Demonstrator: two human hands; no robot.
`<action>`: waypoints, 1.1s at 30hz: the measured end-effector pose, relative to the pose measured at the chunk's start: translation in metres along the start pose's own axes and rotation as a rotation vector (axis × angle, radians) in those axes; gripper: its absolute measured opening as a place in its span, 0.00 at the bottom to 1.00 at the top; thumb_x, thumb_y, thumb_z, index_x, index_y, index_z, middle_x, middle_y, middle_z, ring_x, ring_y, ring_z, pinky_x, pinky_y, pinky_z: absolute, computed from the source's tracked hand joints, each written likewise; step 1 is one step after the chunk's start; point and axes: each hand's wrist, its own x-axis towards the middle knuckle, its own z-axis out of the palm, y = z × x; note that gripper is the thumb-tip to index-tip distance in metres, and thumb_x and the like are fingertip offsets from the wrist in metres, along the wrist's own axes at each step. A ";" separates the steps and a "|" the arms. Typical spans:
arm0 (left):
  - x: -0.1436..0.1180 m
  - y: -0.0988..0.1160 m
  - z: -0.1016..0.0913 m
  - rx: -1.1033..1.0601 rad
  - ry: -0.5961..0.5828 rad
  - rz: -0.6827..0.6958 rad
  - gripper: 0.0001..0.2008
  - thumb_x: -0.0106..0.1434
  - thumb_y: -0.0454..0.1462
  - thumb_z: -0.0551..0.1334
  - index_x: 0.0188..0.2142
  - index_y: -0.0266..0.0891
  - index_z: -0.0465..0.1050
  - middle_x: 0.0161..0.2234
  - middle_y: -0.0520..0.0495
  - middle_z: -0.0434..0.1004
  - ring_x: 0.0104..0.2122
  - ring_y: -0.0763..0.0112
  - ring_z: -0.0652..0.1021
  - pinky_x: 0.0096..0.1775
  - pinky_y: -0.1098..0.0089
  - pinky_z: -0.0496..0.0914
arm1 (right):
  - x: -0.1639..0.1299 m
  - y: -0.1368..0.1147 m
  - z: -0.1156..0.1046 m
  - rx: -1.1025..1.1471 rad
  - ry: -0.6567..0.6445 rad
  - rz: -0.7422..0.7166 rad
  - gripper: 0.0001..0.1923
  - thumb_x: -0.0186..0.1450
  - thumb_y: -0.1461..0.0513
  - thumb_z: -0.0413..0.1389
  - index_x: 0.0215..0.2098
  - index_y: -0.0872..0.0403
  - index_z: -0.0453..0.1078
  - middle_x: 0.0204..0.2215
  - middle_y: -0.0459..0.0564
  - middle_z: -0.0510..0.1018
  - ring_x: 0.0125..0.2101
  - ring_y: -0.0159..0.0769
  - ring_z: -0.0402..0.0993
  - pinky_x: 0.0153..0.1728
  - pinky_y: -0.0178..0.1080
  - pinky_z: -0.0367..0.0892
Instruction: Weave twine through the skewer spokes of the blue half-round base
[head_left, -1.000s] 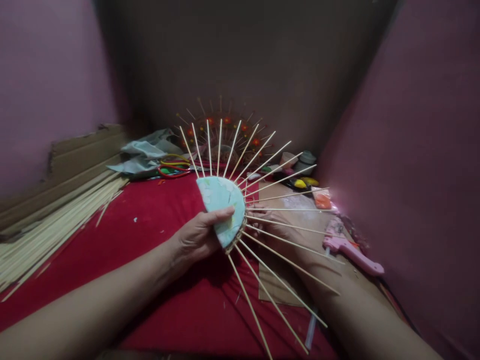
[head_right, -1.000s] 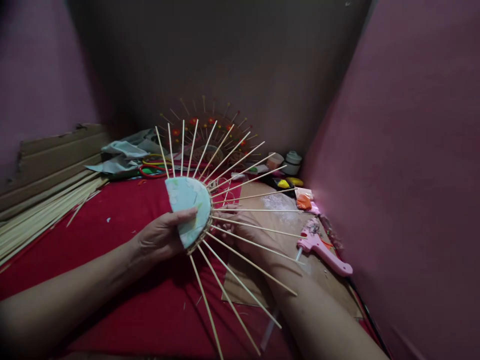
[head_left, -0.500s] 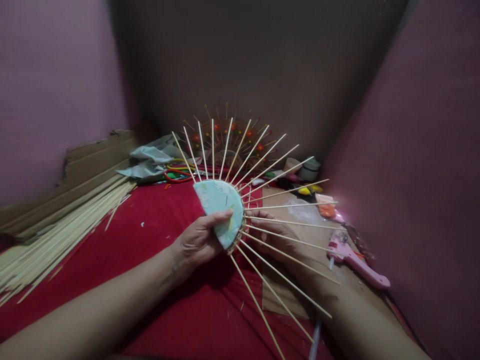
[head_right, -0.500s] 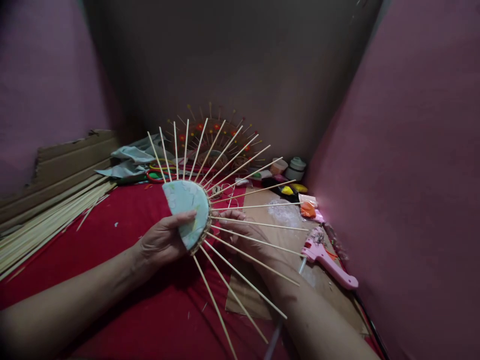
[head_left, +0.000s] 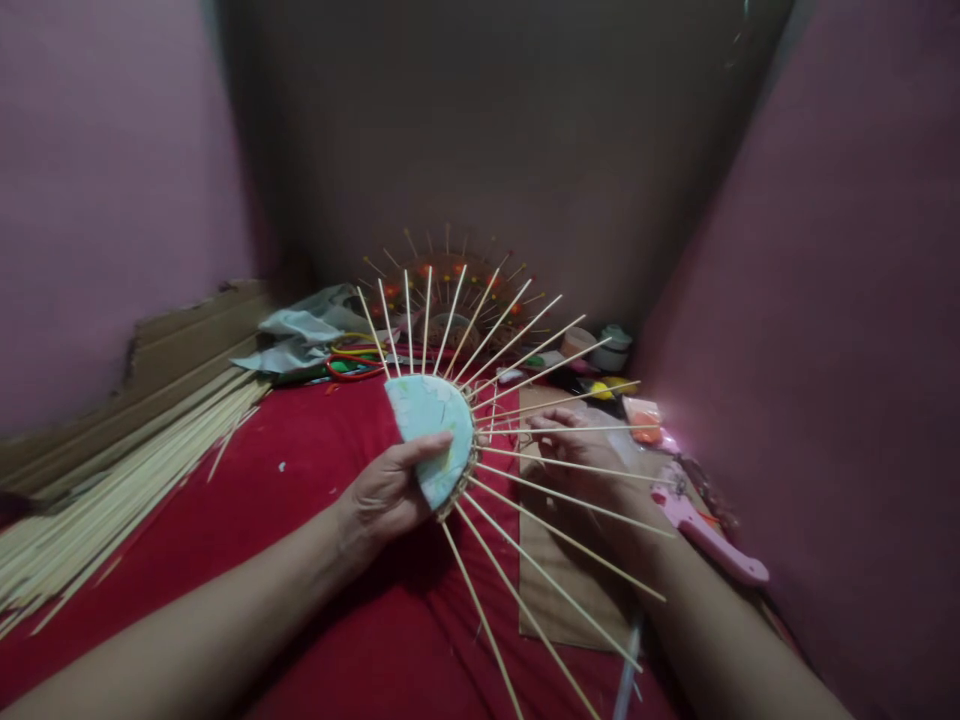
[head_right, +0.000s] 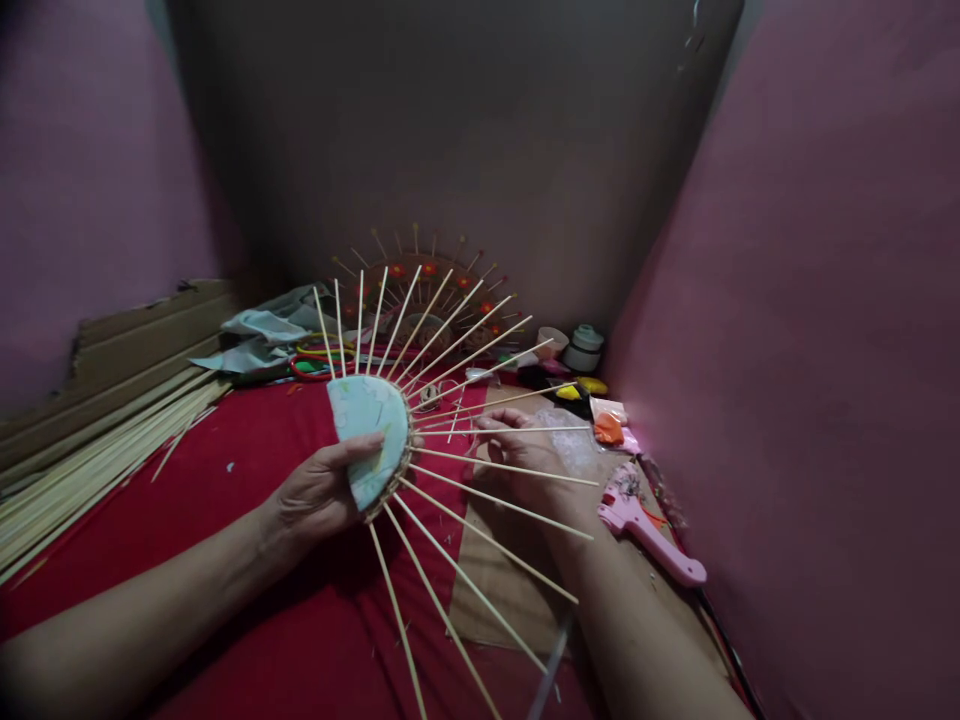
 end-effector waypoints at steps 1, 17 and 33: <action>0.000 0.000 0.000 0.005 0.013 -0.001 0.09 0.58 0.25 0.53 0.36 0.26 0.71 0.27 0.39 0.77 0.24 0.66 0.77 0.29 0.68 0.75 | 0.003 -0.004 -0.003 0.002 0.028 -0.018 0.12 0.46 0.61 0.65 0.25 0.55 0.68 0.19 0.39 0.68 0.17 0.23 0.61 0.17 0.29 0.56; 0.004 0.001 -0.002 0.036 0.086 -0.028 0.12 0.57 0.23 0.54 0.40 0.27 0.69 0.27 0.38 0.78 0.25 0.64 0.79 0.29 0.68 0.76 | 0.026 -0.020 -0.033 0.363 0.014 -0.218 0.08 0.49 0.66 0.63 0.23 0.54 0.67 0.19 0.39 0.70 0.17 0.20 0.62 0.15 0.23 0.57; 0.006 0.001 -0.004 0.100 0.154 -0.060 0.11 0.57 0.23 0.54 0.38 0.26 0.70 0.28 0.37 0.77 0.25 0.64 0.79 0.30 0.66 0.77 | 0.037 -0.032 -0.051 0.409 0.136 -0.165 0.13 0.54 0.54 0.60 0.23 0.52 0.62 0.09 0.35 0.58 0.10 0.22 0.51 0.09 0.27 0.45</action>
